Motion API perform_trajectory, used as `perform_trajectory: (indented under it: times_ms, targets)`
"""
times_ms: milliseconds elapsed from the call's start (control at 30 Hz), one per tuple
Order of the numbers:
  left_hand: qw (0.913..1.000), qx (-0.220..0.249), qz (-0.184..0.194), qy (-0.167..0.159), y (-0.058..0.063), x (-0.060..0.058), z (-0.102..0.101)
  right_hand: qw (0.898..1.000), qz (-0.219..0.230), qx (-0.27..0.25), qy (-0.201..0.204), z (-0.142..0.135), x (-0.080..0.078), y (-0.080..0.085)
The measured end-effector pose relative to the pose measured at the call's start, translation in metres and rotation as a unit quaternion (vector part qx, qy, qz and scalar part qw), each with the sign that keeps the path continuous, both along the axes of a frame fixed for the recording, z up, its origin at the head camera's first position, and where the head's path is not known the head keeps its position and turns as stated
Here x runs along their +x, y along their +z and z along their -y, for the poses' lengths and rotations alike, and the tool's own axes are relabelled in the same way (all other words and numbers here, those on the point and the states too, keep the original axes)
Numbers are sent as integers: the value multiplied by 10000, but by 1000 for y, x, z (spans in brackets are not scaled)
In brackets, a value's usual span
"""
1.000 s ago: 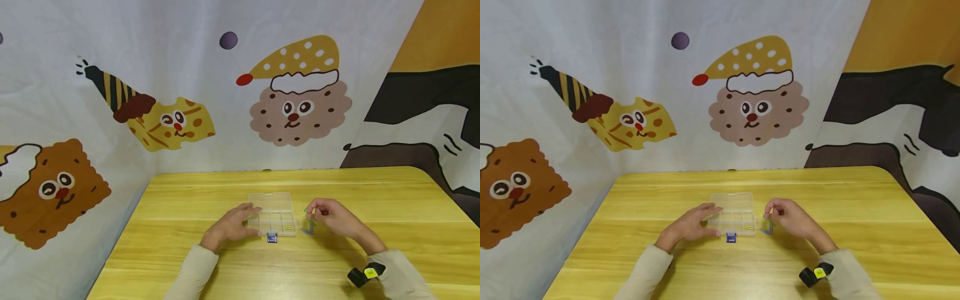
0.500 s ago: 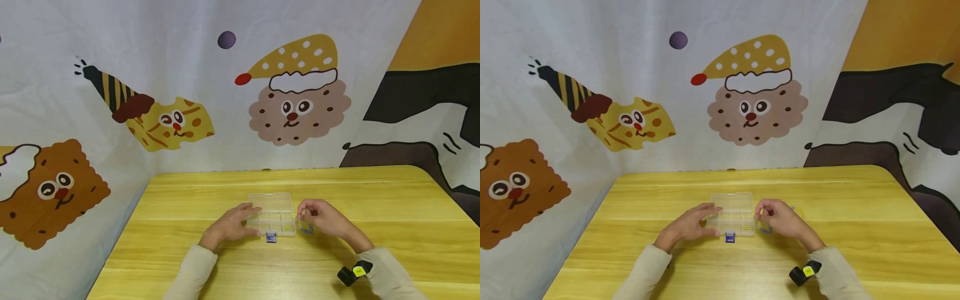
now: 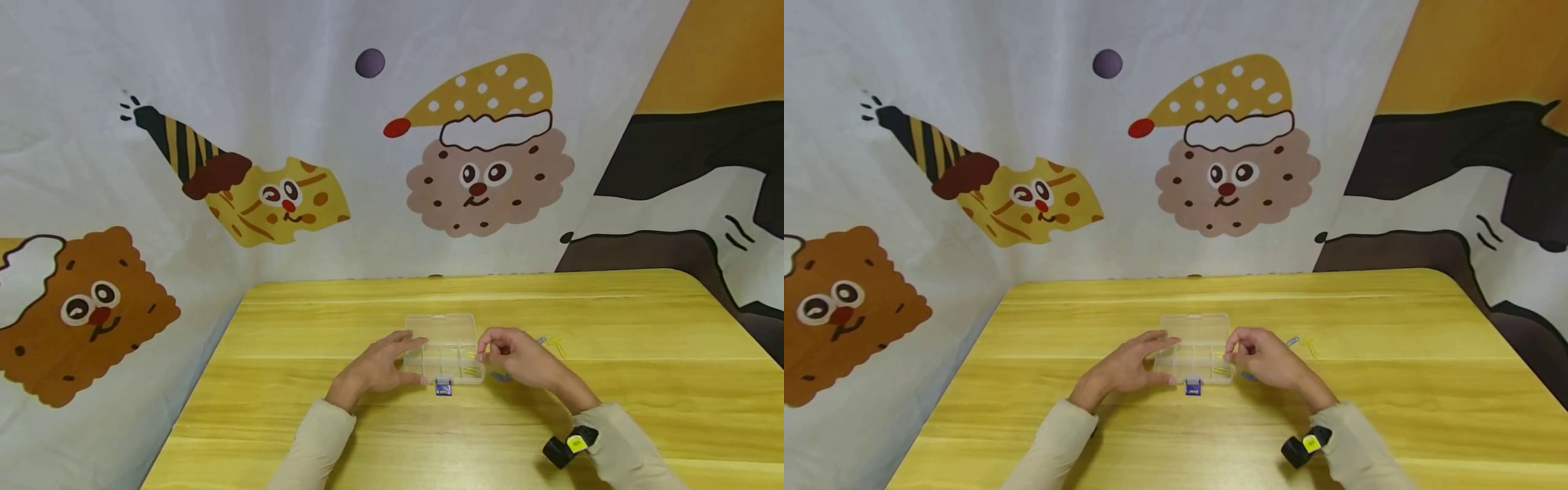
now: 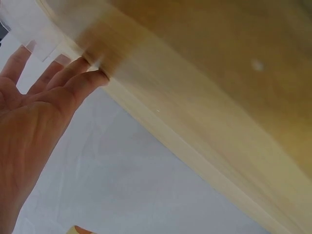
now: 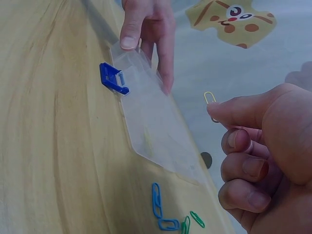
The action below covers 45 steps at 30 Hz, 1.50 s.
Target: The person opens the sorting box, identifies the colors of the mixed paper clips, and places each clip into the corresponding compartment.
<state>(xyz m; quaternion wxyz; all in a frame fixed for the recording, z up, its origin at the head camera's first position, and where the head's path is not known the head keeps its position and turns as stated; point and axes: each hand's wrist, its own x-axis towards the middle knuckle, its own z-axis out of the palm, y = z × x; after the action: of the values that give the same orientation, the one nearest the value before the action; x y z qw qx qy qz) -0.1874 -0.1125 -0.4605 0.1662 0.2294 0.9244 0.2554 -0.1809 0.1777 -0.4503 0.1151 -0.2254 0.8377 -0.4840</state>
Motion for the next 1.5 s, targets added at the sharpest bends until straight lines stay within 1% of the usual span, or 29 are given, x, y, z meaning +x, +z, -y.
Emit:
perform_trajectory:
  times_ms: [467, 633, 800, 1067, 1200, 1500]
  targets:
    - [10000, -17, -83, 6, 0, 0, -1, 9997, 29, -192, 111, 4, 3, 1]
    - [9999, -24, -111, -9, 0, -1, -1, 9997, 58, -176, 146, 3, 2, -3]
    - [9999, -22, -117, -19, 0, -1, -1, 9997, 146, -129, 133, 4, 3, -3]
    - [10000, -42, -84, 0, 1, -1, -2, 9999, 86, -55, 58, 4, 3, -6]
    - [10000, -40, -76, 1, 1, 0, -2, 10000, 28, 34, -3, 0, 3, -7]
    - [10000, 50, -29, 12, 0, 0, -1, 9991, 49, 186, -370, -18, 3, -1]
